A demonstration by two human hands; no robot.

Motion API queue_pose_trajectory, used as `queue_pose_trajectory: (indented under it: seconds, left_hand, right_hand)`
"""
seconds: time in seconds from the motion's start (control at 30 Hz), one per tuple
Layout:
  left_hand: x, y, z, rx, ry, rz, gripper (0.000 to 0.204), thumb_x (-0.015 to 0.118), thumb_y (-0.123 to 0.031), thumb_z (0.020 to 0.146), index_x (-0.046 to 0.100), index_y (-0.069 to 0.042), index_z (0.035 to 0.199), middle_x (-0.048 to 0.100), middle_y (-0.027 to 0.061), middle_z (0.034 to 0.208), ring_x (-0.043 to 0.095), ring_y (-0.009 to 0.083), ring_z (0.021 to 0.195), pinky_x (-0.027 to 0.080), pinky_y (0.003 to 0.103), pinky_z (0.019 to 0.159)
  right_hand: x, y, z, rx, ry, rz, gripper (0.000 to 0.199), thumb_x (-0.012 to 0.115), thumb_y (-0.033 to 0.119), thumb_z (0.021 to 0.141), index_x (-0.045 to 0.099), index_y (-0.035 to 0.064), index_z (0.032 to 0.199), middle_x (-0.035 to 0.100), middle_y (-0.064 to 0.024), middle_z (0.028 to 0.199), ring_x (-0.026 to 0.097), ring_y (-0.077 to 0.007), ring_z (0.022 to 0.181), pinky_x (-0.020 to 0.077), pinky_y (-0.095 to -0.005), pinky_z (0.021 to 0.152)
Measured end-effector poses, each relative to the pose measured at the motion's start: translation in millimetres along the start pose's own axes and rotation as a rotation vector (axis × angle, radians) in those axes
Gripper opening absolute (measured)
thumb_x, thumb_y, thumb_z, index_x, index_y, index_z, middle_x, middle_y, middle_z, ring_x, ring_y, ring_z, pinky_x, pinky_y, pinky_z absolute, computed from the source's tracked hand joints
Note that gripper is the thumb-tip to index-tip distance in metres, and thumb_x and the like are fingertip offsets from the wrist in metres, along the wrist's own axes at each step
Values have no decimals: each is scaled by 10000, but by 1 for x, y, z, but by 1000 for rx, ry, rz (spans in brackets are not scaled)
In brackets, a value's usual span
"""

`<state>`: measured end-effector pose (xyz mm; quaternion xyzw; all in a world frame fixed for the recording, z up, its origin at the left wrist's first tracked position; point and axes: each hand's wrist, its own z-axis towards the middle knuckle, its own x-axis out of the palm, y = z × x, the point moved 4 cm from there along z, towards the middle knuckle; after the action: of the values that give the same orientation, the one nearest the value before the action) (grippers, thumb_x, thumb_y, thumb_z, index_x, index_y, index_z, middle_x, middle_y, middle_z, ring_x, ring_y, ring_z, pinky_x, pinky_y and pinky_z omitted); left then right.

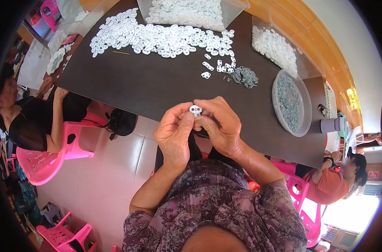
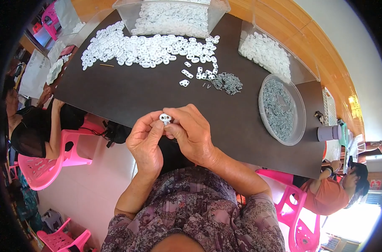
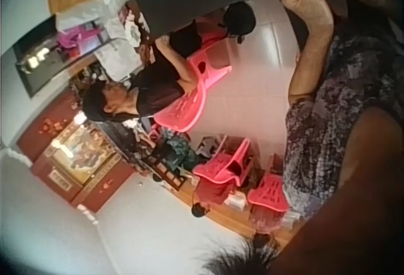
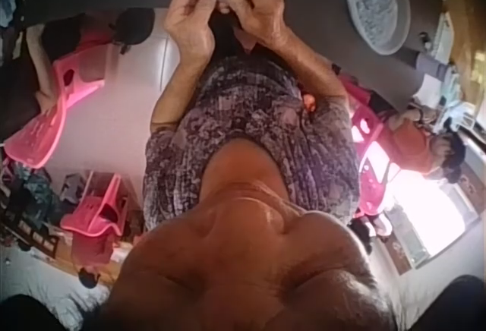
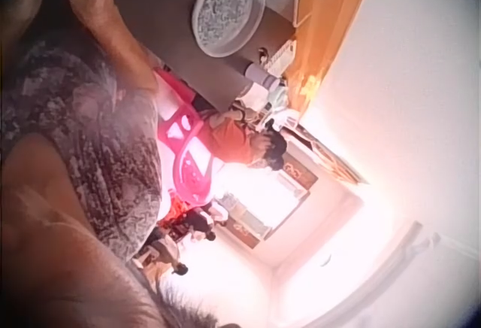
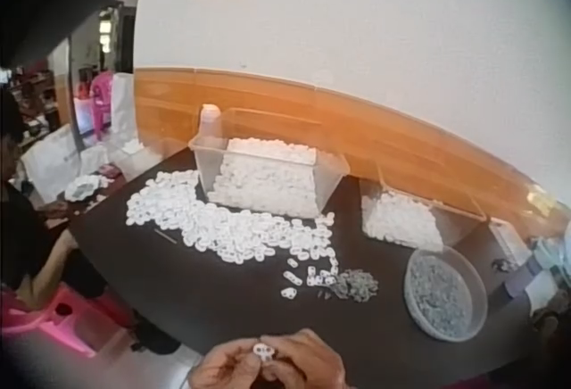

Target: The recorder is manually assembling small white plastic components by inserting grey pins into them.

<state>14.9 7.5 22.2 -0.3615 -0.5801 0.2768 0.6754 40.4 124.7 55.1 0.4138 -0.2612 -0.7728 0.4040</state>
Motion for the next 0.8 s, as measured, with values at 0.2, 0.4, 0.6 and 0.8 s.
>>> queue_pose_trajectory:
  seconds: [0.2, 0.4, 0.6, 0.8]
  left_hand:
    - [-1, 1, -2, 57, -9, 53, 239, 553, -1, 898, 570, 63, 1127, 597, 63, 893, 566, 97, 730, 495, 227, 659]
    - [-2, 2, -4, 44, -37, 106, 214, 558, 9, 891, 604, 54, 1095, 578, 58, 933, 575, 94, 746, 500, 216, 659]
    - [-3, -1, -2, 34, -88, 90, 201, 560, 11, 889, 614, 56, 1077, 596, 61, 938, 577, 96, 770, 495, 217, 686]
    - [-4, -2, 0, -1, -27, 61, 217, 575, -8, 887, 605, 63, 1090, 615, 70, 943, 568, 100, 786, 487, 223, 704]
  right_hand:
    - [1, -7, -2, 117, -65, 229, 228, 611, -54, 786, 633, -8, 1008, 616, -91, 896, 568, -185, 754, 470, -283, 656]
    - [1, -9, -2, 244, -94, 303, 154, 593, -52, 816, 648, -3, 951, 604, -76, 866, 569, -139, 756, 472, -256, 655]
    - [0, 1, 4, 226, -7, 209, 230, 644, -51, 755, 645, 13, 976, 605, -63, 858, 560, -132, 734, 463, -252, 626]
    - [-1, -4, 1, 178, 38, 170, 294, 669, -63, 700, 639, -1, 986, 602, -61, 851, 545, -129, 712, 451, -256, 587]
